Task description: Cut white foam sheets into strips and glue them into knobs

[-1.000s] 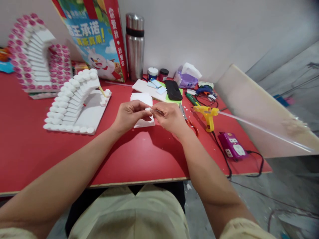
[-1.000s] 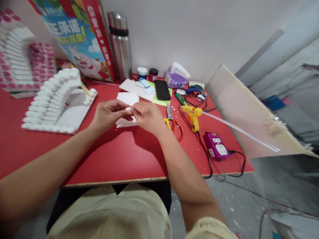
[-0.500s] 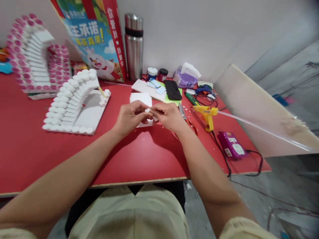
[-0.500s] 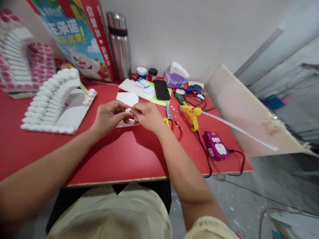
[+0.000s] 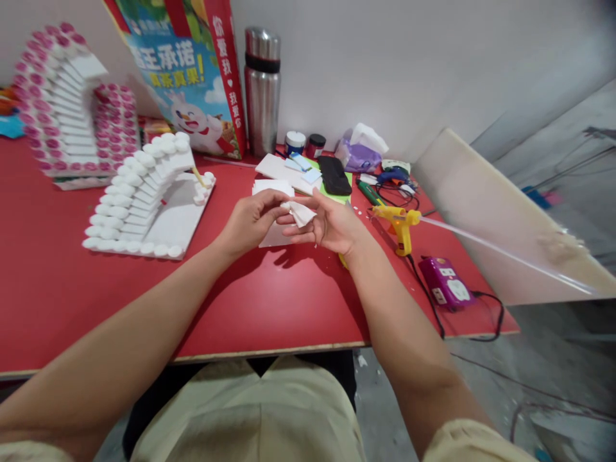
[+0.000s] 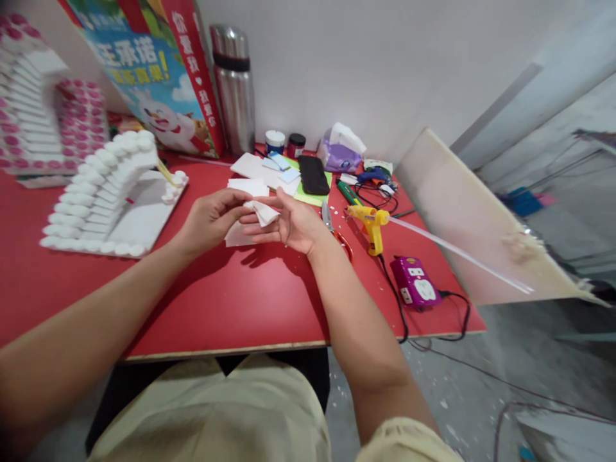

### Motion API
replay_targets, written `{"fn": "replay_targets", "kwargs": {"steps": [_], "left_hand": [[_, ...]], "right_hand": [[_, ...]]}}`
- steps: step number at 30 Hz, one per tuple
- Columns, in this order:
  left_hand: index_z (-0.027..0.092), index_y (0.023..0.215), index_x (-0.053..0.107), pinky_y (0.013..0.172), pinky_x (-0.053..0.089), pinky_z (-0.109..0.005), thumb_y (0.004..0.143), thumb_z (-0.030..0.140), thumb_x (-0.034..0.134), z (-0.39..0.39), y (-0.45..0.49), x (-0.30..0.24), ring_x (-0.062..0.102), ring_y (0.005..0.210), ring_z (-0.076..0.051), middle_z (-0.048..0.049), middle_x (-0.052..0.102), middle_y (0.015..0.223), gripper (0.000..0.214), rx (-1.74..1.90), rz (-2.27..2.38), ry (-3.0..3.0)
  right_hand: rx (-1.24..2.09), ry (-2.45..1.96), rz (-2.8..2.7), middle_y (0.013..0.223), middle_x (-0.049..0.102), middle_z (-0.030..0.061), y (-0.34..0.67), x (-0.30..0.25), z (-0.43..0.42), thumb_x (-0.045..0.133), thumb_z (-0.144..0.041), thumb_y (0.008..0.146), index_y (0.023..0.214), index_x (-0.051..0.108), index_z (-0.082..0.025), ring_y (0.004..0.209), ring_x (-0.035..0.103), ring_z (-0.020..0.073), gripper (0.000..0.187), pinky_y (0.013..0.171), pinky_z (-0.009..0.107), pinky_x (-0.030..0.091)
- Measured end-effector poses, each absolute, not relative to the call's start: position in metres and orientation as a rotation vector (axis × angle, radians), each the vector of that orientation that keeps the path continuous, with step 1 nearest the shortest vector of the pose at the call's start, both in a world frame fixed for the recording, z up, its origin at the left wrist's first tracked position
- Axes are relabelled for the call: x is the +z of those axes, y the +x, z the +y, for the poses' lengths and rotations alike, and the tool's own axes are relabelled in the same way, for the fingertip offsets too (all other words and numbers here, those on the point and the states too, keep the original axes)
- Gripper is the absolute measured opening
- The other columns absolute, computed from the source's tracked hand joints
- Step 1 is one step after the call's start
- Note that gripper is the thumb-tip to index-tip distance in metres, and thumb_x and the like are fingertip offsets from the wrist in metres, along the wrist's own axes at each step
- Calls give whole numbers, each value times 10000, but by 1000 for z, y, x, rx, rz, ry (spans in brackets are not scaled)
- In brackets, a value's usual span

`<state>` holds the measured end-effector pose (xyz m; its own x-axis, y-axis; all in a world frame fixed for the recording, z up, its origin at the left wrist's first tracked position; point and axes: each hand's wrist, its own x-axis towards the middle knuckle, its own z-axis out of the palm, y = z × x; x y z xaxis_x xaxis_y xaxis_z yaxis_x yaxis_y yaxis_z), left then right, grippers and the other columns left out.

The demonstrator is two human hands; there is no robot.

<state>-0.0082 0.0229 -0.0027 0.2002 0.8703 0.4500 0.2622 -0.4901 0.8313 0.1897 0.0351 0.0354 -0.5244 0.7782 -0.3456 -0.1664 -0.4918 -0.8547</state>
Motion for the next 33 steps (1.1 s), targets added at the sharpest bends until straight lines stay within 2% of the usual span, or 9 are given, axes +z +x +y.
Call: {"fn": "replay_targets", "kwargs": {"steps": [3, 8, 13, 17, 21, 24, 27, 29, 33], "left_hand": [[192, 1095, 761, 895, 529, -318, 930, 299, 641, 23, -10, -3, 720, 955, -227, -69, 794, 1029, 230, 1258, 1029, 1949], [191, 1091, 755, 841, 524, -309, 977, 348, 628, 22, -9, -3, 722, 887, -214, -76, 790, 980, 232, 1263, 994, 1946], [186, 1078, 747, 811, 529, -309, 975, 317, 628, 24, -9, -4, 706, 799, -183, -55, 780, 942, 204, 1265, 994, 1961], [167, 1074, 741, 771, 528, -290, 970, 305, 638, 24, -8, -4, 699, 771, -166, -52, 775, 918, 201, 1260, 970, 1929], [165, 1031, 750, 747, 530, -285, 946, 314, 669, 25, -7, -5, 695, 750, -161, -48, 768, 873, 190, 1286, 952, 1840], [165, 1010, 757, 729, 527, -288, 926, 320, 696, 26, -6, -8, 689, 736, -161, -44, 759, 831, 186, 1294, 939, 1737], [157, 977, 763, 710, 524, -287, 893, 336, 735, 27, -4, -9, 680, 715, -159, -42, 750, 790, 200, 1310, 926, 1623], [151, 955, 764, 706, 529, -292, 867, 354, 761, 27, -3, -9, 675, 700, -159, -42, 746, 770, 221, 1319, 923, 1554], [145, 942, 763, 716, 543, -301, 834, 362, 794, 26, -2, -8, 678, 705, -160, -45, 751, 781, 245, 1303, 889, 1477]], "right_hand": [[2175, -942, -929, 835, 759, 70, 190, 32, 37, 296, -402, 1117, 1105, 633, -159, 660, 729, 166, 415, 627, 331, 665], [2227, -861, -895, 688, 590, -41, 190, 28, 35, 379, -365, 1113, 1039, 610, -181, 510, 536, 86, 305, 575, 262, 631], [2157, -819, -996, 715, 536, -66, 194, 31, 31, 601, -340, 1033, 1010, 620, -184, 513, 434, 54, 159, 503, 188, 532], [2028, -872, -1155, 693, 494, -69, 195, 31, 29, 815, -354, 870, 965, 682, -157, 525, 399, 53, 256, 495, 198, 488], [1686, -1040, -1440, 632, 526, -51, 191, 30, 28, 803, -398, 858, 921, 740, -157, 513, 425, 79, 257, 529, 245, 481], [1177, -1199, -1716, 583, 544, -40, 185, 30, 24, 713, -366, 921, 877, 760, -164, 524, 513, 107, 212, 549, 250, 431], [718, -1259, -1865, 640, 604, -11, 182, 27, 21, 672, -337, 946, 835, 742, -165, 618, 588, 134, 217, 591, 254, 404], [581, -1244, -1921, 693, 643, 5, 181, 25, 20, 647, -341, 962, 855, 721, -167, 679, 612, 148, 217, 628, 260, 415], [553, -1184, -1963, 763, 683, 11, 182, 20, 21, 619, -350, 977, 964, 697, -182, 748, 641, 162, 186, 680, 266, 440]]}}
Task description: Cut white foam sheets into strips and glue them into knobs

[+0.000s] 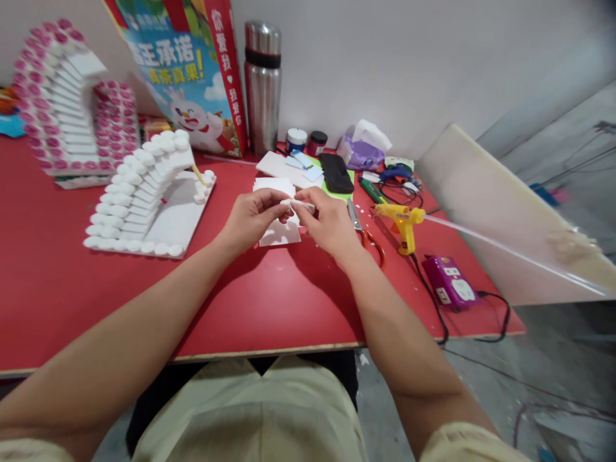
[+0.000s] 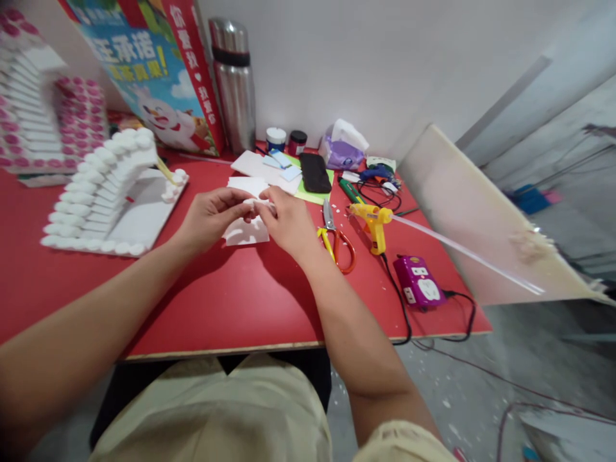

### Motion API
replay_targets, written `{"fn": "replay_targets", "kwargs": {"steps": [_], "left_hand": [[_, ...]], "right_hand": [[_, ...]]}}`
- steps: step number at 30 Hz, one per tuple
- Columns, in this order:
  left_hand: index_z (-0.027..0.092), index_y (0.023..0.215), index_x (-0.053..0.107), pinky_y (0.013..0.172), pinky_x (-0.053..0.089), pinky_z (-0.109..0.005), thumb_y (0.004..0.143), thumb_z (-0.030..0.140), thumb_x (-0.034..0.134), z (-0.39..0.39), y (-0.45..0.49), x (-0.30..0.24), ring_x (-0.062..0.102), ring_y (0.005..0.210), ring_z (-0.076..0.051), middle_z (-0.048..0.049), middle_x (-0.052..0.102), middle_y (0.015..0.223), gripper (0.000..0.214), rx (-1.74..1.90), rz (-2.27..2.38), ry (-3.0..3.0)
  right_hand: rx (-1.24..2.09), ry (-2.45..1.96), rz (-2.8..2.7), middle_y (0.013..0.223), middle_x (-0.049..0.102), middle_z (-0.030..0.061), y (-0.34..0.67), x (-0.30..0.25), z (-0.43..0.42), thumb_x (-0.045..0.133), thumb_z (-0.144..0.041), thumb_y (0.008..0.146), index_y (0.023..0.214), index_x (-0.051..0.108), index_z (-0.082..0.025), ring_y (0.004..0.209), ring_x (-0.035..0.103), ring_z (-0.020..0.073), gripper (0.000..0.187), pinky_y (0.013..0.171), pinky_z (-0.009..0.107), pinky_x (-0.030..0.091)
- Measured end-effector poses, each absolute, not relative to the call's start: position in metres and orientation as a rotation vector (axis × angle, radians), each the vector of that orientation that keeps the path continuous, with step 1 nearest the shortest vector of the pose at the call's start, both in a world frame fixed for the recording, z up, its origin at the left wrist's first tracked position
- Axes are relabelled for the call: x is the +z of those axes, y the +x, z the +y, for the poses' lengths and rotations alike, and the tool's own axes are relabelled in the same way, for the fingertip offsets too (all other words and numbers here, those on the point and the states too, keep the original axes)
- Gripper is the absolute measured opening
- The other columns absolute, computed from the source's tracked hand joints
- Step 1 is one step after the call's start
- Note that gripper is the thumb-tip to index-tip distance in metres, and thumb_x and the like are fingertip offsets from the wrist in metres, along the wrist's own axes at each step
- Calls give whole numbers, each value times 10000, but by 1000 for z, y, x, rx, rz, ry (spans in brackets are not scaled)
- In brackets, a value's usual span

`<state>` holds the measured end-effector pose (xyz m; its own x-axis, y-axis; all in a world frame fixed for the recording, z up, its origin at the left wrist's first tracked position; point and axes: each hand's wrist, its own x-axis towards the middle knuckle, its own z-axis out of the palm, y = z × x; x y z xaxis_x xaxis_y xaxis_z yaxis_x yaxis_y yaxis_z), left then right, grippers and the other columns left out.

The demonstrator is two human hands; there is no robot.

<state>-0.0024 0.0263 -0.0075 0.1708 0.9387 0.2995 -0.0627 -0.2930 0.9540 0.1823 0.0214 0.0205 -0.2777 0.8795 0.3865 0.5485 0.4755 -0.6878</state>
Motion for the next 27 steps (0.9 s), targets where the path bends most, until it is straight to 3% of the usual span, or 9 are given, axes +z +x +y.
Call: {"fn": "replay_targets", "kwargs": {"steps": [6, 12, 19, 27], "left_hand": [[142, 931, 764, 717, 547, -302, 814, 377, 821, 26, -2, -6, 677, 708, -159, -47, 752, 781, 269, 1295, 872, 1439], [146, 936, 765, 719, 547, -312, 813, 395, 825, 26, -3, -5, 680, 714, -167, -56, 759, 794, 284, 1277, 879, 1444], [143, 902, 766, 714, 548, -308, 801, 377, 820, 21, 2, 0, 667, 705, -161, -52, 758, 799, 261, 1320, 932, 1433], [158, 823, 742, 635, 529, -292, 761, 312, 821, 21, 0, 0, 658, 633, -153, -19, 723, 692, 184, 1365, 942, 1426]], "right_hand": [[573, -1159, -1969, 763, 684, 13, 183, 20, 24, 609, -351, 978, 859, 687, -180, 733, 624, 149, 223, 661, 259, 426], [691, -1224, -1854, 637, 634, -19, 180, 18, 25, 639, -323, 938, 805, 704, -183, 586, 556, 129, 204, 581, 260, 388], [298, -1212, -1933, 702, 661, 12, 170, 15, 16, 586, -293, 955, 767, 668, -187, 656, 563, 143, 230, 635, 280, 395], [102, -1157, -2211, 902, 730, 106, 173, 14, 16, 487, -224, 982, 940, 674, -163, 802, 621, 206, 201, 755, 329, 433]]}}
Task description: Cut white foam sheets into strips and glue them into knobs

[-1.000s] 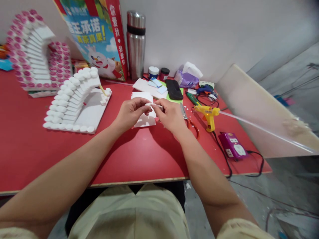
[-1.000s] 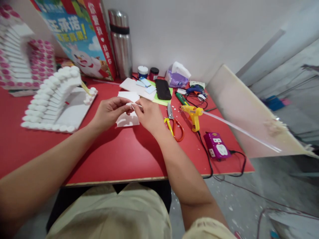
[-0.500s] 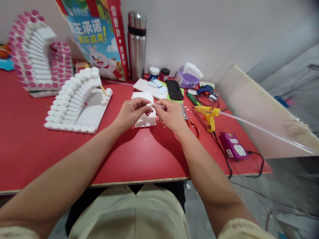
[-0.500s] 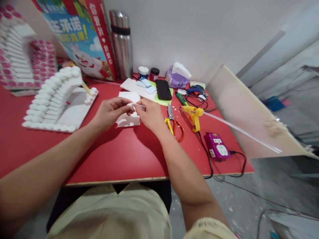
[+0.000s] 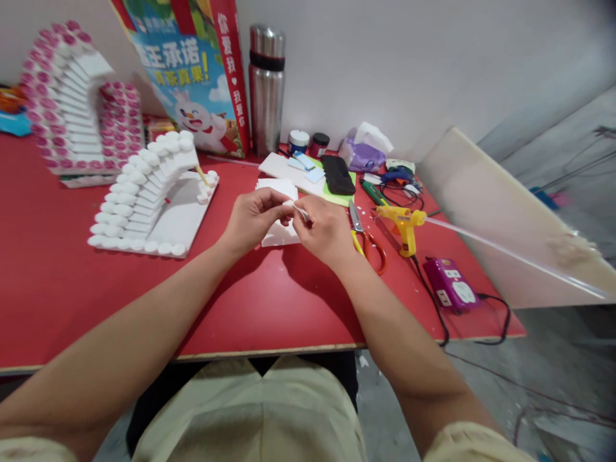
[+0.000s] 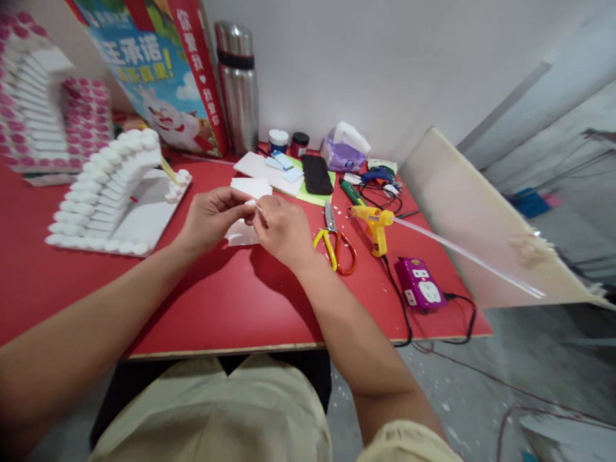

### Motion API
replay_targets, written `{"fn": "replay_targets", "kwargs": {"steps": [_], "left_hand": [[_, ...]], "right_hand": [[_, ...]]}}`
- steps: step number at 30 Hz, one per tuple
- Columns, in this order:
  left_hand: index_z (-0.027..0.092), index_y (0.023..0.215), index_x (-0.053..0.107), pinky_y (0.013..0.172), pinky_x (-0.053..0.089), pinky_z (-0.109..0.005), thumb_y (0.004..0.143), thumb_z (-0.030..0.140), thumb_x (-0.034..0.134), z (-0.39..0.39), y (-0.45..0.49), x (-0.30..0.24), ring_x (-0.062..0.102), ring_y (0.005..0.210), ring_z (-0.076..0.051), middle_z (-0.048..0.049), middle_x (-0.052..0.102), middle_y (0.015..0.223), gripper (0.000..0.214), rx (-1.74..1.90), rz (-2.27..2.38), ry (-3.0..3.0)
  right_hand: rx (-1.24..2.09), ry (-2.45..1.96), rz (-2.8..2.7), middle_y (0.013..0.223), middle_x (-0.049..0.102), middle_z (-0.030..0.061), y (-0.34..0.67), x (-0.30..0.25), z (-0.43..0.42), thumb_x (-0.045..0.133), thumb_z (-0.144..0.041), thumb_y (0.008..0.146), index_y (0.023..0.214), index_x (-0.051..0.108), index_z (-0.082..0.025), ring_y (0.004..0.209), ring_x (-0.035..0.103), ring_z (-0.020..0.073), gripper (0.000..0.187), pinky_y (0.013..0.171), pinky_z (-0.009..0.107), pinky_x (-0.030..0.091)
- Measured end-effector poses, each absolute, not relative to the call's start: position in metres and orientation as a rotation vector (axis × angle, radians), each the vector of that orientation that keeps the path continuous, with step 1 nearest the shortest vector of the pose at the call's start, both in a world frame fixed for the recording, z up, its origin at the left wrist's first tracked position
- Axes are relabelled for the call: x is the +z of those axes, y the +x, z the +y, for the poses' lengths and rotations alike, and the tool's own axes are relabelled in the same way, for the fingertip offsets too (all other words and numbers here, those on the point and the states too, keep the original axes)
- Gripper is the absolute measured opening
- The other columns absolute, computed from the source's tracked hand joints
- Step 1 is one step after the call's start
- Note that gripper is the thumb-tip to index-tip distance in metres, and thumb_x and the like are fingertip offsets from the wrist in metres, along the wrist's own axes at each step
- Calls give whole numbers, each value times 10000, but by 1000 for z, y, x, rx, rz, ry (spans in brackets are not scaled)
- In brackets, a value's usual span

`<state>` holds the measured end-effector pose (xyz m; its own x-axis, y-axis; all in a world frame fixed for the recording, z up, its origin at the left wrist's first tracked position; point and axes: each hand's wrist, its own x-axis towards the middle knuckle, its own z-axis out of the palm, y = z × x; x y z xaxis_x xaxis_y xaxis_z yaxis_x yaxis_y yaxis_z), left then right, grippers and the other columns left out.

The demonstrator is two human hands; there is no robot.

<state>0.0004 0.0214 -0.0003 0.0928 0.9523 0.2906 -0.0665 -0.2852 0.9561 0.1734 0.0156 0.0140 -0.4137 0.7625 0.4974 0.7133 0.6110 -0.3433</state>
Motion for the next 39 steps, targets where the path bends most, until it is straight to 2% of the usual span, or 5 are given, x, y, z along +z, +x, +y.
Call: {"fn": "replay_targets", "kwargs": {"steps": [11, 20, 24, 30, 39], "left_hand": [[175, 878, 773, 592, 510, -278, 748, 249, 826, 20, 0, -6, 649, 583, -136, -1, 727, 695, 159, 1400, 925, 1523], [214, 887, 821, 789, 554, -341, 802, 287, 805, 24, -10, 3, 703, 865, -217, -64, 778, 920, 113, 1460, 975, 1676], [219, 896, 812, 843, 544, -353, 825, 284, 765, 25, -12, 4, 699, 904, -229, -66, 782, 960, 107, 1403, 993, 1797], [204, 915, 810, 703, 525, -323, 815, 283, 787, 21, -10, 7, 652, 683, -177, -48, 756, 833, 129, 1346, 981, 1686], [184, 990, 829, 670, 507, -296, 851, 339, 760, 21, -10, 6, 648, 692, -168, -64, 787, 861, 219, 1317, 1010, 1723]], "right_hand": [[351, -1064, -2214, 826, 705, 62, 183, 22, 17, 517, -205, 953, 883, 668, -187, 726, 593, 175, 167, 705, 313, 431], [1746, -1051, -1331, 842, 763, 85, 180, 36, 24, 492, -605, 1022, 984, 661, -169, 572, 663, 146, 470, 536, 266, 565], [2105, -1023, -1010, 868, 768, 84, 183, 34, 32, 370, -454, 1100, 1065, 648, -148, 509, 575, 97, 414, 451, 187, 505], [2222, -926, -893, 674, 548, -50, 184, 38, 31, 417, -302, 1098, 951, 606, -166, 429, 279, 43, 274, 349, 94, 262], [1980, -912, -1156, 757, 518, -46, 189, 38, 23, 694, -341, 952, 928, 630, -176, 502, 272, 44, 179, 414, 160, 266]]}}
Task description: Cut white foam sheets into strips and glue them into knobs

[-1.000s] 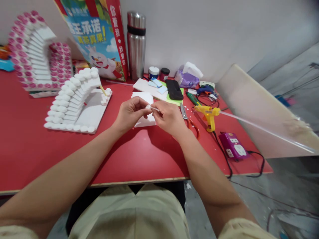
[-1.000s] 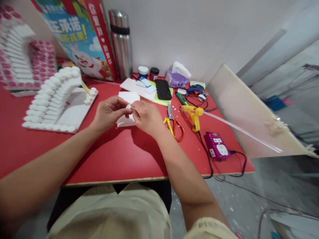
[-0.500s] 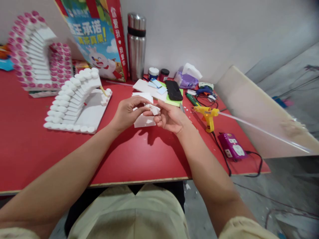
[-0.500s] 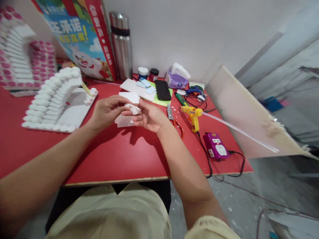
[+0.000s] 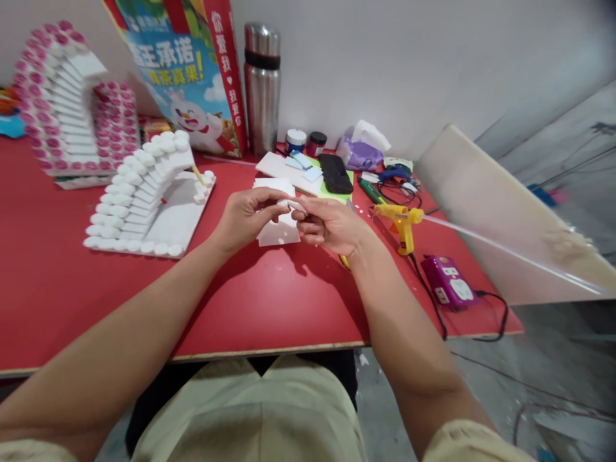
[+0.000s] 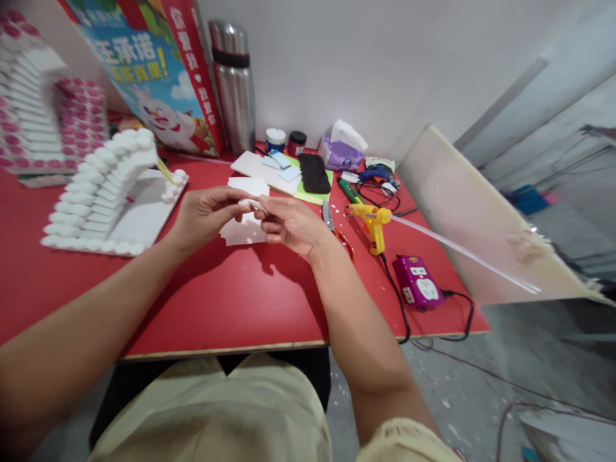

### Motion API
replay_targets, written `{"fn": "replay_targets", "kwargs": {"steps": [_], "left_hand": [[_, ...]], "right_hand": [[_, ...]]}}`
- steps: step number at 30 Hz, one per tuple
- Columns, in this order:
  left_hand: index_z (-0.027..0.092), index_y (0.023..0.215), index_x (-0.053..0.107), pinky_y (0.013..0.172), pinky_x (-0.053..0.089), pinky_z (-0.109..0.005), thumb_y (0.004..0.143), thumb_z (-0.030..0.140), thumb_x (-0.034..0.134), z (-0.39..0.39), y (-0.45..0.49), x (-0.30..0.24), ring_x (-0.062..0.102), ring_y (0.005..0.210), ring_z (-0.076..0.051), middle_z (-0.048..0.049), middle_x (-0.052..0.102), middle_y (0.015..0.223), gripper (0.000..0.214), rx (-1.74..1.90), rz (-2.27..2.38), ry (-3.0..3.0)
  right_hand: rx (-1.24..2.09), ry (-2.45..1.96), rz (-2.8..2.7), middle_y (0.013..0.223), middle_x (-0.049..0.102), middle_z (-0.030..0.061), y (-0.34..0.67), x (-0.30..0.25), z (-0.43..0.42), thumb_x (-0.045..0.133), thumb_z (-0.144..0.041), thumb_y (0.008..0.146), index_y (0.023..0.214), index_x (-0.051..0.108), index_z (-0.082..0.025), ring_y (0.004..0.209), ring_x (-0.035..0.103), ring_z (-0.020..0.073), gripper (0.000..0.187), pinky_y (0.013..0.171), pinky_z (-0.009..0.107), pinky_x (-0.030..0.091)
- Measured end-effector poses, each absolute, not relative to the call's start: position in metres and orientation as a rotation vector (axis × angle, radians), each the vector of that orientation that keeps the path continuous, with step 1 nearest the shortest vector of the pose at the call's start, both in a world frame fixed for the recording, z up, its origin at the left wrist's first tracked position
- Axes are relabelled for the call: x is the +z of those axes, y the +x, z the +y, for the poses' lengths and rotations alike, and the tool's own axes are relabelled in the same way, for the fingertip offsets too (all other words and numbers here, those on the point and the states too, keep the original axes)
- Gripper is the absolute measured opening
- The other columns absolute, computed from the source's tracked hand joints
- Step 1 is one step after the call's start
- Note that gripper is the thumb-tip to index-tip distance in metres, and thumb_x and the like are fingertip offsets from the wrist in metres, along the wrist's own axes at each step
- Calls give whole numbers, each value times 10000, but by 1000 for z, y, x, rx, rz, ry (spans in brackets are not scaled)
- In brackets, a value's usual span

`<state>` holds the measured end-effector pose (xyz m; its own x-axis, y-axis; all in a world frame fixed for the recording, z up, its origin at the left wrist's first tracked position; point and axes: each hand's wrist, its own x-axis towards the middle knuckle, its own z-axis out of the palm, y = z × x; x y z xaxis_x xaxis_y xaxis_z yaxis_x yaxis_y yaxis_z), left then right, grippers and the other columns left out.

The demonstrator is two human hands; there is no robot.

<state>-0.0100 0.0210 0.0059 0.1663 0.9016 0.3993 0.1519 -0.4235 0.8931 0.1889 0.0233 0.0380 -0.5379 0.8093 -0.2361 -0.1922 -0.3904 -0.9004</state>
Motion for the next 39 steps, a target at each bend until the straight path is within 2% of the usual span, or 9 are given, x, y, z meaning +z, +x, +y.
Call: {"fn": "replay_targets", "kwargs": {"steps": [3, 7, 9, 13, 18, 25, 31, 35, 39], "left_hand": [[172, 971, 831, 643, 487, -286, 820, 334, 785, 23, -11, 4, 624, 642, -154, -49, 762, 769, 226, 1323, 1040, 1691], [169, 935, 829, 630, 479, -279, 797, 342, 801, 24, -10, 3, 619, 630, -148, -39, 743, 739, 223, 1336, 1026, 1651], [174, 927, 829, 633, 481, -282, 798, 350, 805, 24, -10, 1, 621, 636, -149, -46, 754, 769, 219, 1332, 1020, 1642], [189, 913, 836, 615, 473, -285, 786, 347, 821, 24, -8, 0, 612, 623, -147, -41, 753, 759, 203, 1335, 1018, 1613], [182, 872, 833, 584, 465, -268, 756, 321, 847, 23, -5, 3, 608, 604, -131, -35, 754, 745, 182, 1393, 988, 1525], [164, 853, 823, 569, 481, -268, 717, 318, 872, 23, -6, 5, 613, 586, -131, -35, 743, 708, 211, 1401, 966, 1466], [148, 829, 812, 550, 491, -261, 702, 335, 894, 23, -6, 8, 613, 572, -127, -41, 741, 700, 240, 1411, 960, 1460], [144, 817, 801, 529, 475, -244, 693, 301, 892, 24, -6, 5, 589, 533, -108, -20, 720, 660, 220, 1410, 941, 1426], [141, 811, 794, 494, 443, -222, 713, 253, 869, 24, -5, 1, 568, 498, -87, -3, 706, 633, 167, 1428, 904, 1421]], "right_hand": [[1854, -967, -1283, 688, 473, -62, 187, 38, 20, 756, -353, 902, 946, 691, -167, 501, 268, 52, 202, 436, 195, 278], [1485, -1101, -1609, 529, 369, -91, 184, 36, 18, 716, -414, 925, 943, 764, -163, 474, 330, 80, 256, 487, 240, 328], [1175, -1183, -1750, 527, 447, -63, 182, 34, 18, 698, -416, 930, 896, 786, -165, 508, 416, 99, 269, 523, 259, 339], [626, -1246, -1831, 705, 666, 13, 179, 30, 17, 711, -324, 902, 774, 768, -180, 665, 561, 149, 200, 617, 290, 385], [252, -1163, -1909, 774, 677, 39, 172, 27, 11, 645, -249, 922, 761, 696, -191, 711, 569, 164, 179, 712, 314, 430], [259, -1082, -1972, 831, 663, 48, 170, 24, 10, 588, -244, 948, 834, 696, -198, 770, 577, 174, 164, 740, 321, 439], [460, -1058, -1817, 736, 626, -1, 169, 21, 12, 660, -259, 932, 844, 728, -187, 658, 530, 130, 133, 637, 281, 416], [286, -935, -1912, 741, 641, 12, 171, 20, 13, 643, -203, 934, 851, 738, -186, 694, 576, 141, 128, 667, 289, 435], [202, -882, -2018, 851, 714, 45, 176, 18, 17, 610, -187, 951, 899, 743, -201, 792, 644, 169, 144, 725, 306, 479]]}}
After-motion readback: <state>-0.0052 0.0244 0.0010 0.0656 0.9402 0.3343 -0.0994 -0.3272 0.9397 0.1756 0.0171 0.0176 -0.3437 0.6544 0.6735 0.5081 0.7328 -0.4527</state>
